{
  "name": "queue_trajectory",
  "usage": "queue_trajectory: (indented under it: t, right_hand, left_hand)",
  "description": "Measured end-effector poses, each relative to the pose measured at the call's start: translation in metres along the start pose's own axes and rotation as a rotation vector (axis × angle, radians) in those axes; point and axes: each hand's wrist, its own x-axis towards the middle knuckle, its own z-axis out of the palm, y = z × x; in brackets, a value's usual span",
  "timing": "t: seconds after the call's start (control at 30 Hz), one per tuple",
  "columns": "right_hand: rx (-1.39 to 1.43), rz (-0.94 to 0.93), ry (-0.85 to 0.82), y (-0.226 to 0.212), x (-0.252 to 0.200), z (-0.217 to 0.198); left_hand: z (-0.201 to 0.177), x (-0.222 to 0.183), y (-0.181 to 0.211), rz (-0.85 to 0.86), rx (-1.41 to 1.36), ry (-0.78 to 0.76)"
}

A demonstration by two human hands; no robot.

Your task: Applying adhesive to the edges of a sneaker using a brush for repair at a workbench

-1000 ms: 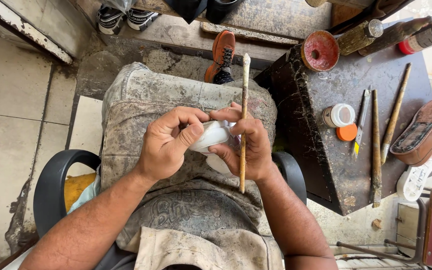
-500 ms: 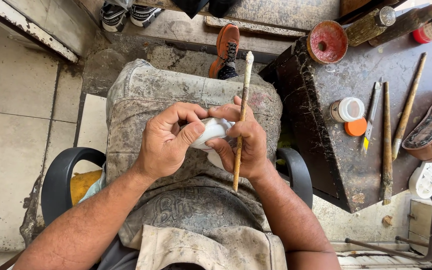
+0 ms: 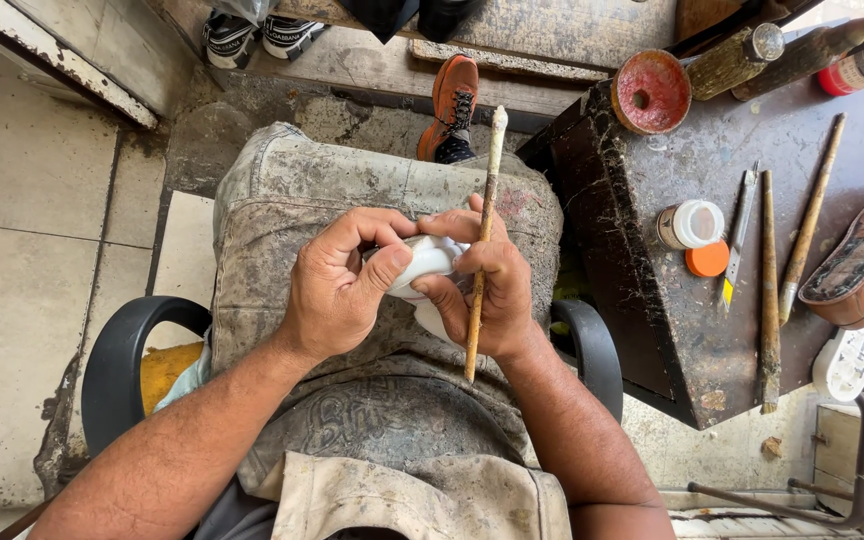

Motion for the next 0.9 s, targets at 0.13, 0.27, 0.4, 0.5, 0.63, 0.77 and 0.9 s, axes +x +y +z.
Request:
queue_trajectory:
  t: [0.13, 0.27, 0.4, 0.5, 0.63, 0.77, 0.9]
  right_hand:
    - [-0.001, 0.011, -0.007, -0.001, 0.000, 0.001]
    - [-0.010, 0.006, -0.007, 0.001, -0.001, 0.002]
    - [-0.026, 0.000, -0.015, 0.003, 0.000, 0.002]
    - [-0.027, 0.010, -0.013, 0.003, 0.000, 0.003]
    - [-0.026, 0.006, -0.021, 0.003, -0.001, 0.000]
    - [0.025, 0.008, -0.007, 0.006, 0.001, -0.016]
    - [0.164, 0.122, 0.088, 0.006, 0.003, -0.040]
  left_hand:
    - [-0.001, 0.000, 0.001, -0.001, 0.008, -0.009]
    - [-0.001, 0.001, 0.000, 0.010, 0.016, -0.001]
    - [-0.002, 0.002, 0.001, 0.020, 0.028, 0.007]
    - [-0.003, 0.003, 0.000, 0.009, 0.034, 0.011]
    - [-0.004, 0.004, -0.004, 0.021, 0.025, 0.008]
    - [0.001, 0.011, -0.009, 0.026, -0.190, -0.086]
    - [0.004, 0.024, -0.005, 0.023, -0.031, -0.282]
